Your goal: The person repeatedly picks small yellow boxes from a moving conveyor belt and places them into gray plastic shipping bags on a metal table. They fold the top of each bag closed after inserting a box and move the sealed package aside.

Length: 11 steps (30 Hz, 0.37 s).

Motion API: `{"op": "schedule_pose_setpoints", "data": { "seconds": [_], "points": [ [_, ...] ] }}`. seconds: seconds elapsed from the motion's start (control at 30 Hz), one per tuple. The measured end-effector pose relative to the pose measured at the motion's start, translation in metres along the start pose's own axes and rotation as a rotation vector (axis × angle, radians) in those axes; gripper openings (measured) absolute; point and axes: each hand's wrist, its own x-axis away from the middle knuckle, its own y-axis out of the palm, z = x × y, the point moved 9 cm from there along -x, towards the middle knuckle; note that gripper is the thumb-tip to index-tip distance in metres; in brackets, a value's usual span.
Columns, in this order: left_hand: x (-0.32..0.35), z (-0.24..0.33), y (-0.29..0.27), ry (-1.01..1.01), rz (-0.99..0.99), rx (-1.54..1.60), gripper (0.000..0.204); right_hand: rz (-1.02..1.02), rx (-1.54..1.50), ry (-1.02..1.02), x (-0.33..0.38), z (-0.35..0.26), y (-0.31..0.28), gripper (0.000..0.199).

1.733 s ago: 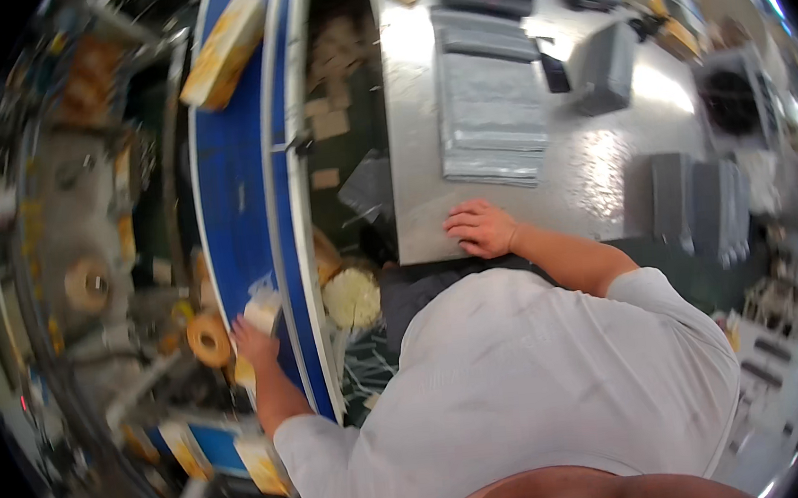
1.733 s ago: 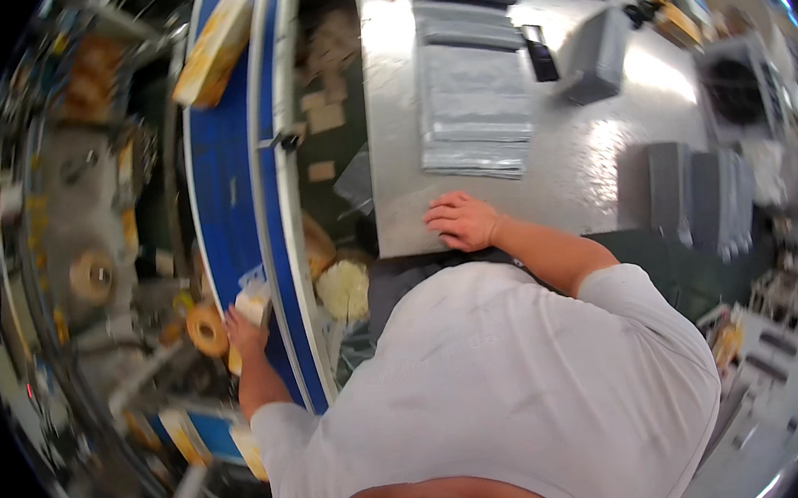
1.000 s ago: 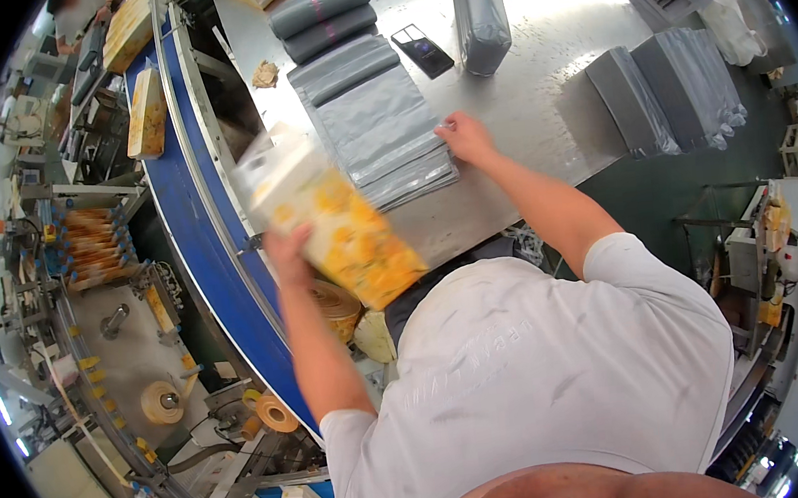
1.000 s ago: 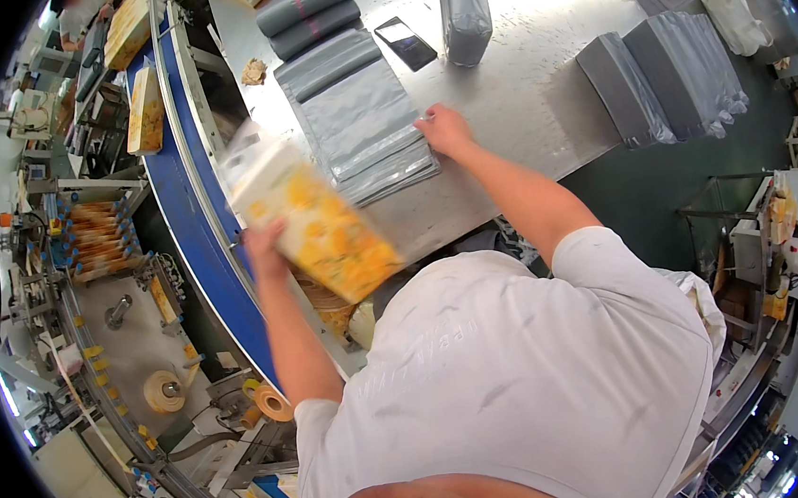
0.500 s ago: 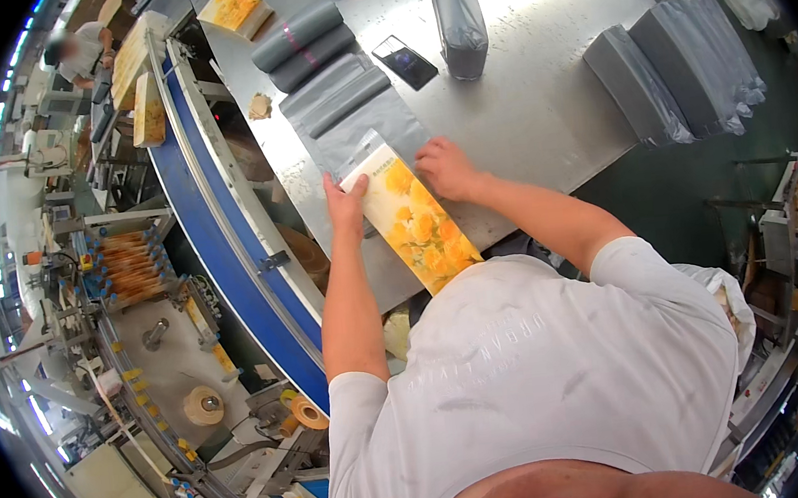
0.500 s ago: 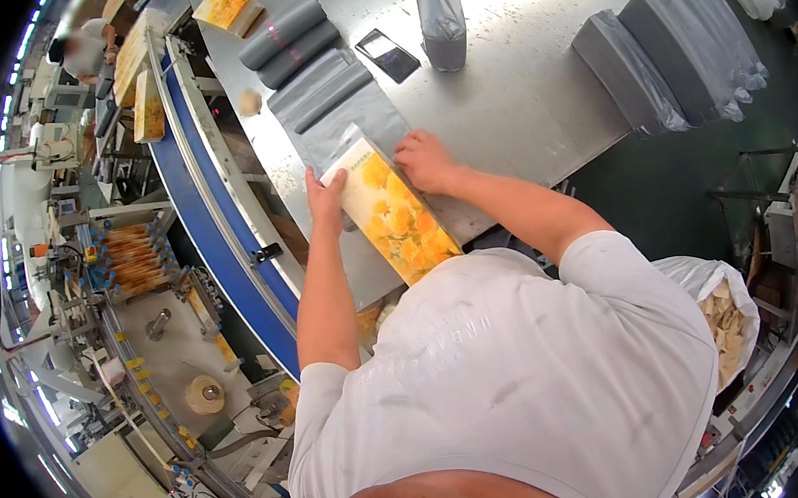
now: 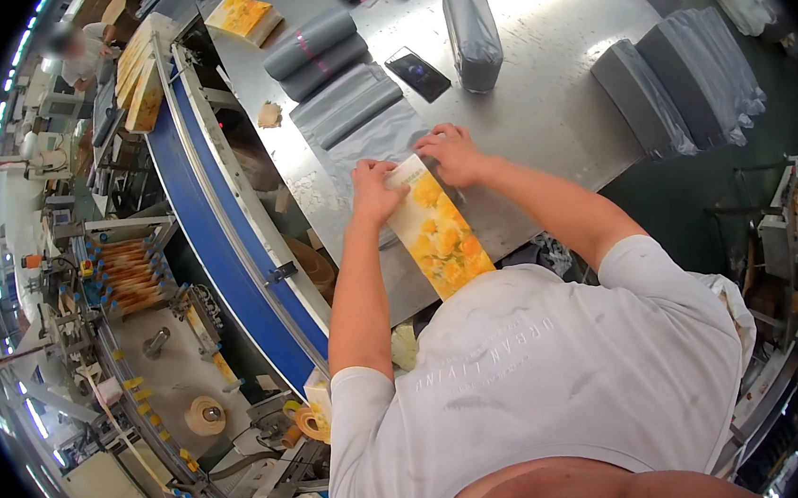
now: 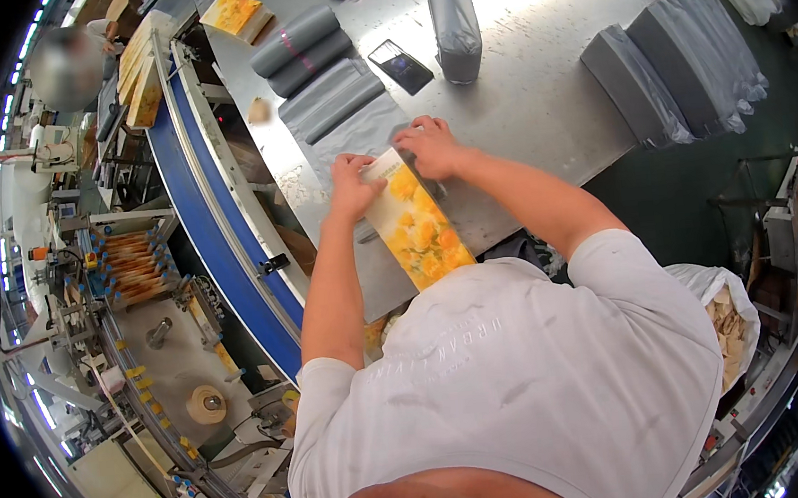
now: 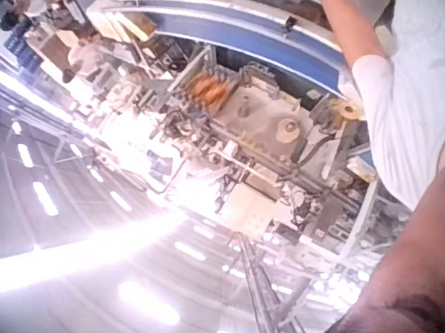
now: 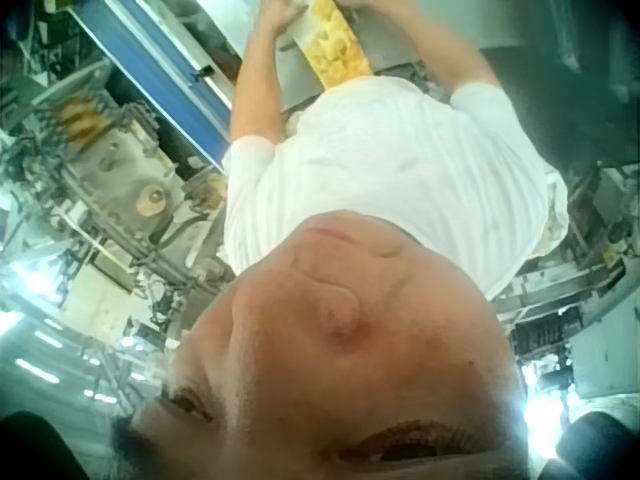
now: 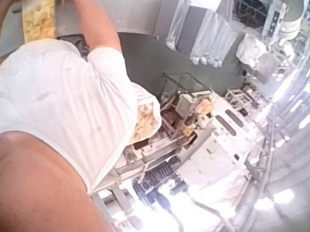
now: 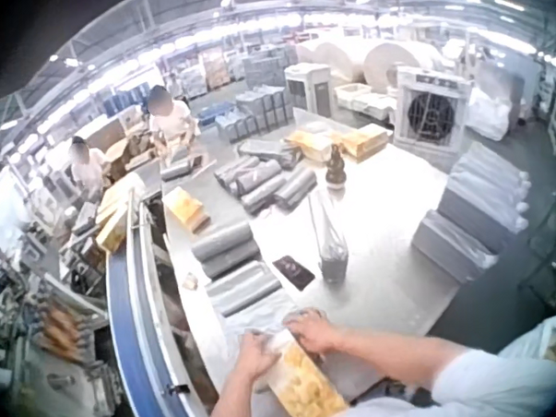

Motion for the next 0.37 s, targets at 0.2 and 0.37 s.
{"op": "schedule_pose_setpoints", "data": {
  "seconds": [0.2, 0.37],
  "points": [
    [0.016, -0.040, 0.006, -0.296, -0.217, 0.283, 0.038, -0.016, 0.044, -0.003, 0.003, 0.015, 0.016, 0.075],
    [0.006, 0.017, -0.015, -0.077, -0.281, -0.159, 0.068, -0.040, -0.265, 0.043, -0.008, 0.001, 0.002, 0.088]
  ]
}}
